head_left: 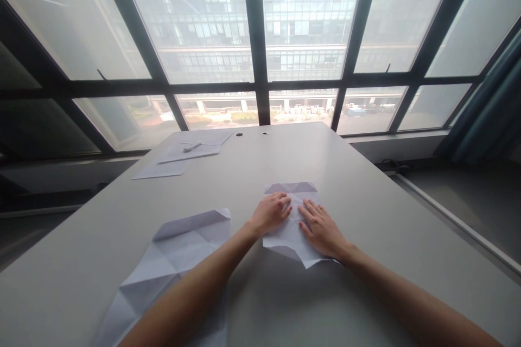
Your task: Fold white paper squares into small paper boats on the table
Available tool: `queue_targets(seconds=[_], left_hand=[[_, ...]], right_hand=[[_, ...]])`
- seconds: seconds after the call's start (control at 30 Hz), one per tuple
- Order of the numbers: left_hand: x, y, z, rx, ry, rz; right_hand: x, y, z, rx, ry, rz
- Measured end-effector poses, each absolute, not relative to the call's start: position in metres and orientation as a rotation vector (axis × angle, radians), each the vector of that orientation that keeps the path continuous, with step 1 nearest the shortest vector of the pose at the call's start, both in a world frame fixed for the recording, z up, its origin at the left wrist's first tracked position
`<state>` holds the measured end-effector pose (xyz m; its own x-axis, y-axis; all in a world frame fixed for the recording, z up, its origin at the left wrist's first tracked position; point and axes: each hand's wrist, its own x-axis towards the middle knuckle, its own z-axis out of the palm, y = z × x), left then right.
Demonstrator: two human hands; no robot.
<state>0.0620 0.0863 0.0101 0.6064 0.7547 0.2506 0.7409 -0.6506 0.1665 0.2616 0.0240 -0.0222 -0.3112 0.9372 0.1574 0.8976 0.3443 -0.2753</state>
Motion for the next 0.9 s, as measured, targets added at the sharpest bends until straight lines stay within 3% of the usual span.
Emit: queue_targets(seconds=[0.57, 0.9], left_hand=[[0.03, 0.05, -0.005, 2.719, 1.331, 0.213], [0.023, 0.056, -0.003, 2.701, 1.36, 0.24]], right_hand=[[0.264, 0.025, -0.018, -1.52, -2.442, 0.3], [0.261, 0.056, -0.001, -1.477, -2.508, 0.394]])
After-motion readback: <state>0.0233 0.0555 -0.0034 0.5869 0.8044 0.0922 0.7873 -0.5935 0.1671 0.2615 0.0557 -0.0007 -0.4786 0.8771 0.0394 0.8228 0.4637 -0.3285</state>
